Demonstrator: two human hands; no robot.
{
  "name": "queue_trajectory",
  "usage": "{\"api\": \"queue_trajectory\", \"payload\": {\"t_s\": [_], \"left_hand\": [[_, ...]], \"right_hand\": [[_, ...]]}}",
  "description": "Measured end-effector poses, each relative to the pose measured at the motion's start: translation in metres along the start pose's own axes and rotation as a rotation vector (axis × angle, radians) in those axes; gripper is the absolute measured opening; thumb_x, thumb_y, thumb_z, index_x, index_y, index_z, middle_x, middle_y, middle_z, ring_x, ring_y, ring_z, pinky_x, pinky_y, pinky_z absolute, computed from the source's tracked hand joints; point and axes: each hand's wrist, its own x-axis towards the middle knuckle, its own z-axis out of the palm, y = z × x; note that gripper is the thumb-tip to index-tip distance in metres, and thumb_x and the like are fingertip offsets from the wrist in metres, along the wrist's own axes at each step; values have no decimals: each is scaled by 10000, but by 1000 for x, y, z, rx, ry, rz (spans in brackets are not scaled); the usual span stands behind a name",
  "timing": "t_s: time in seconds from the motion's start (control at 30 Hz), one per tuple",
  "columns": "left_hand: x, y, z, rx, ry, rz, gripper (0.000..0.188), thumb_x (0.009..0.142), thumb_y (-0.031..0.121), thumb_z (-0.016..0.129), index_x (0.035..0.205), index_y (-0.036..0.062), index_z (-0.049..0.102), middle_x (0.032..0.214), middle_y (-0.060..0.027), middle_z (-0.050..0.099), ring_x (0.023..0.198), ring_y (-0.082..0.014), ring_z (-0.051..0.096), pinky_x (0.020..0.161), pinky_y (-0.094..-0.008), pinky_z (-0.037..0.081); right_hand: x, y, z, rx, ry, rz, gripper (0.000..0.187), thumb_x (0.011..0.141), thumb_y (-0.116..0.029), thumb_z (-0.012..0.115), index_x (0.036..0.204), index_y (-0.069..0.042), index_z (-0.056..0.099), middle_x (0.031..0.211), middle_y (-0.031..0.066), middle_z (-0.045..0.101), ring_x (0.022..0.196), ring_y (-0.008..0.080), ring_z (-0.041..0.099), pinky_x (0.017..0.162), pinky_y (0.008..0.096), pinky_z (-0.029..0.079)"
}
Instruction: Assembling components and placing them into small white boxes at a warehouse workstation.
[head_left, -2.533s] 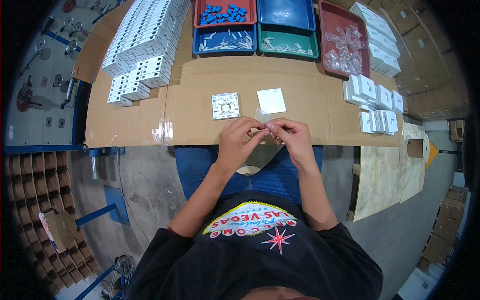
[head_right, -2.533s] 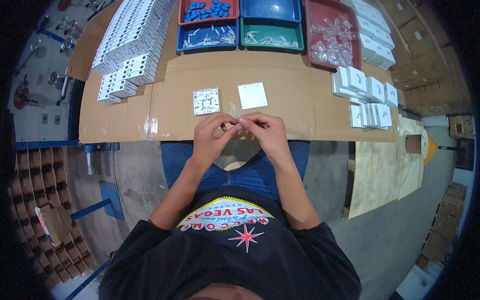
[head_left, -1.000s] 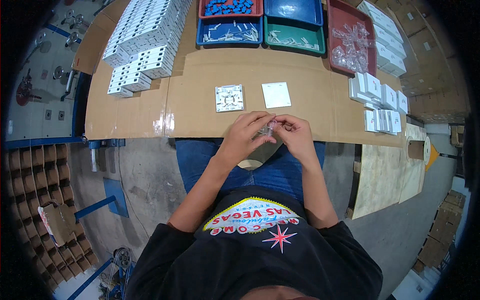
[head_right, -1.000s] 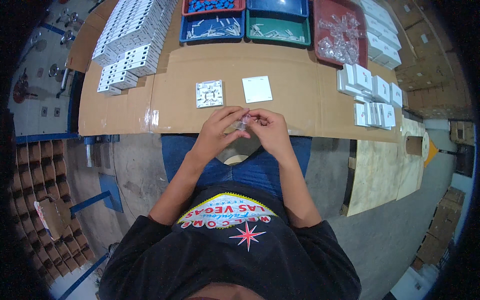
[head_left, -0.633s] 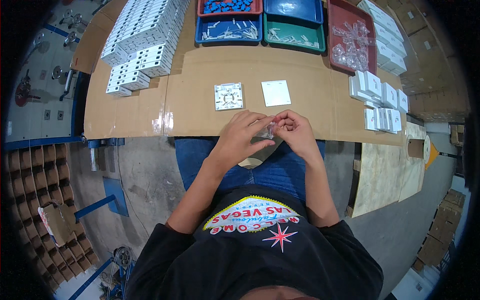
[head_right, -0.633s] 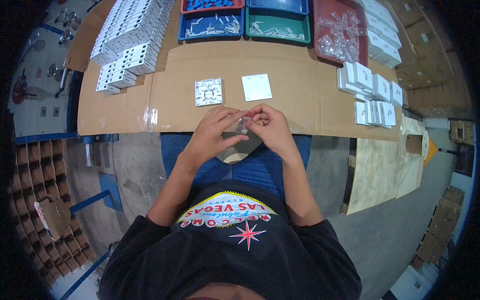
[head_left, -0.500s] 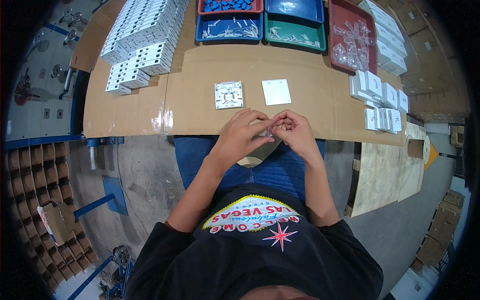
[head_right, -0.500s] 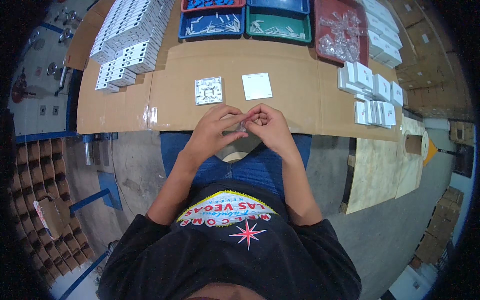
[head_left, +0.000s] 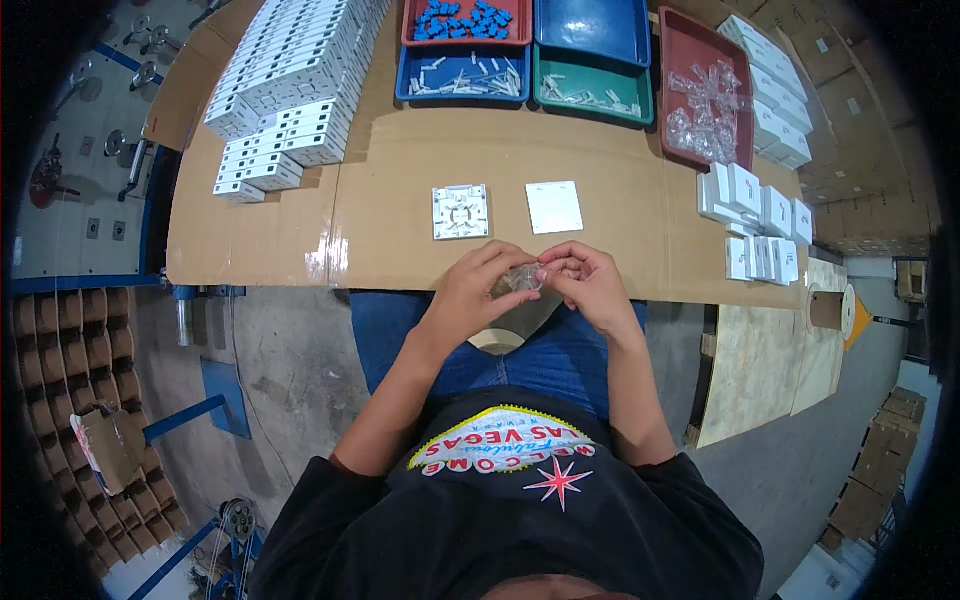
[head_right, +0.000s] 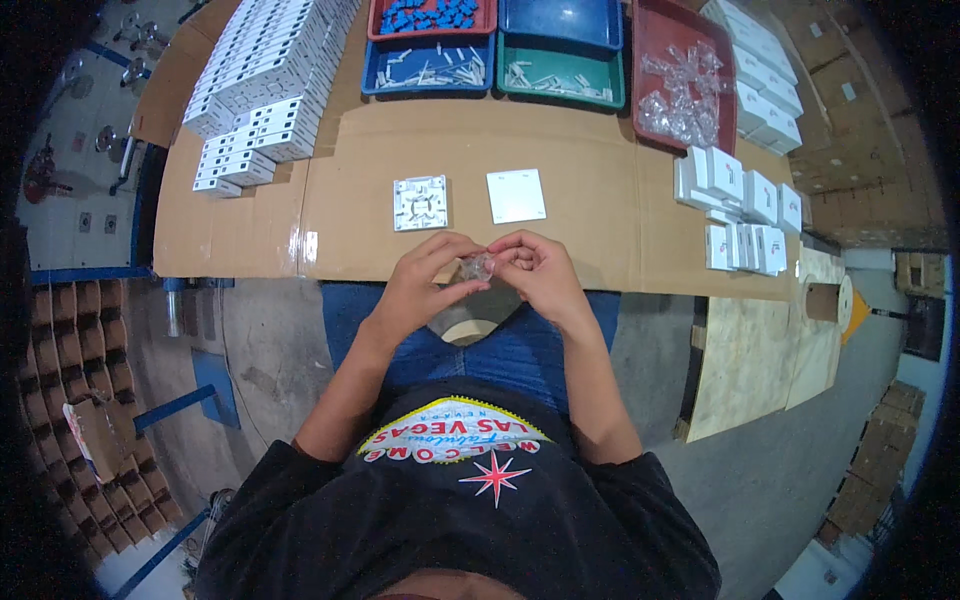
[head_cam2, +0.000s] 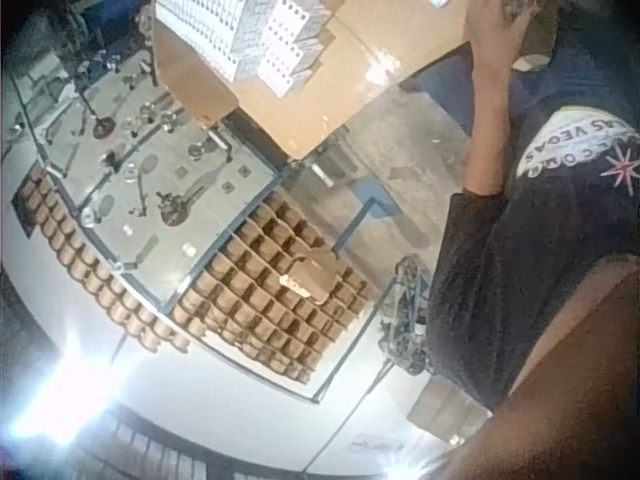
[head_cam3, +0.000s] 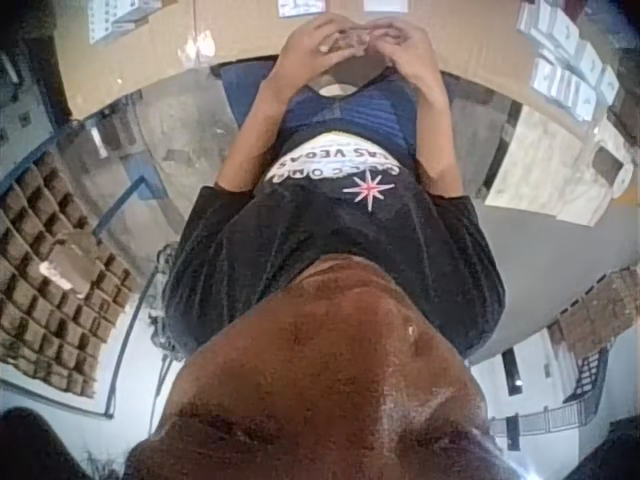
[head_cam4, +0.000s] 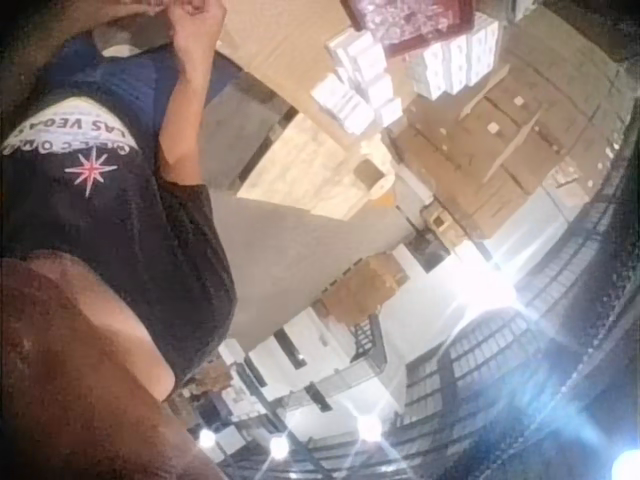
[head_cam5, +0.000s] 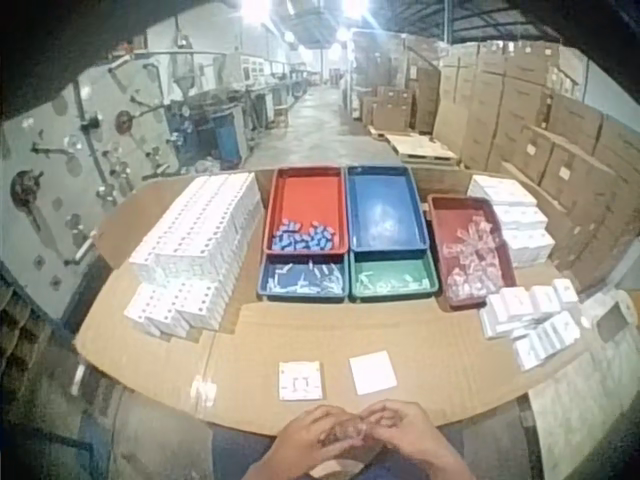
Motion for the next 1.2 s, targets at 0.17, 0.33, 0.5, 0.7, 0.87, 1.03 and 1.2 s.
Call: {"api": "queue_trajectory", "payload": {"t_s": [0.17, 0.33, 0.5, 0.7, 0.87, 1.03, 1.2], "left_hand": [[2, -16, 4, -83, 106, -85, 388, 840, 153, 821, 1178, 17, 689, 1115, -143, 715, 1002, -289, 702, 882, -372, 558], [-1, -41, 2, -32, 258, -157, 433, 835, 105, 823, 1236, 21, 682, 1089, -130, 710, 997, -252, 709, 884, -358, 565], [-4, -59, 2, -26, 332, -180, 442, 826, 82, 829, 1237, 17, 681, 1088, -129, 699, 998, -245, 698, 888, -335, 555], [-5, -60, 3, -50, 382, -154, 433, 819, 76, 844, 1219, 19, 687, 1128, -119, 685, 1007, -237, 682, 869, -329, 547], [0, -54, 2, -48, 394, -126, 432, 811, 78, 854, 1209, 25, 696, 1114, -109, 688, 977, -215, 668, 841, -316, 541], [0, -49, 4, -66, 470, -132, 410, 800, 82, 864, 1176, 18, 715, 1049, -89, 695, 837, -178, 625, 753, -296, 524], [-2, -42, 3, -38, 530, -102, 420, 784, 93, 876, 1164, 12, 716, 1039, -86, 695, 788, -168, 610, 717, -285, 518]], "right_hand": [[27, 0, -9, 3, 38, -4, 178, 954, -106, 719, 1109, -18, 710, 838, -19, 699, 650, 25, 583, 528, 200, 423], [112, -31, -55, -560, 363, -394, 180, 937, -158, 722, 1047, -15, 728, 827, 97, 735, 703, 137, 673, 671, 295, 521], [219, -53, -95, -851, 486, -454, 187, 927, -210, 683, 1082, -138, 758, 956, 104, 748, 882, 331, 714, 776, 429, 555], [278, -64, -98, -1222, 414, -482, 179, 903, -142, 687, 1061, -165, 767, 1024, 104, 662, 989, 336, 674, 822, 457, 543], [296, -71, -100, -1313, 352, -427, 169, 877, -132, 695, 1033, -159, 753, 1018, 110, 643, 1010, 346, 665, 827, 466, 541], [290, -65, -109, -1268, 336, -498, 160, 889, -157, 653, 1018, -136, 745, 1044, 136, 655, 1003, 380, 668, 835, 497, 548], [248, -57, -94, -996, 470, -561, 212, 866, -216, 712, 1051, -113, 712, 988, 121, 721, 854, 334, 687, 729, 450, 537]]}}
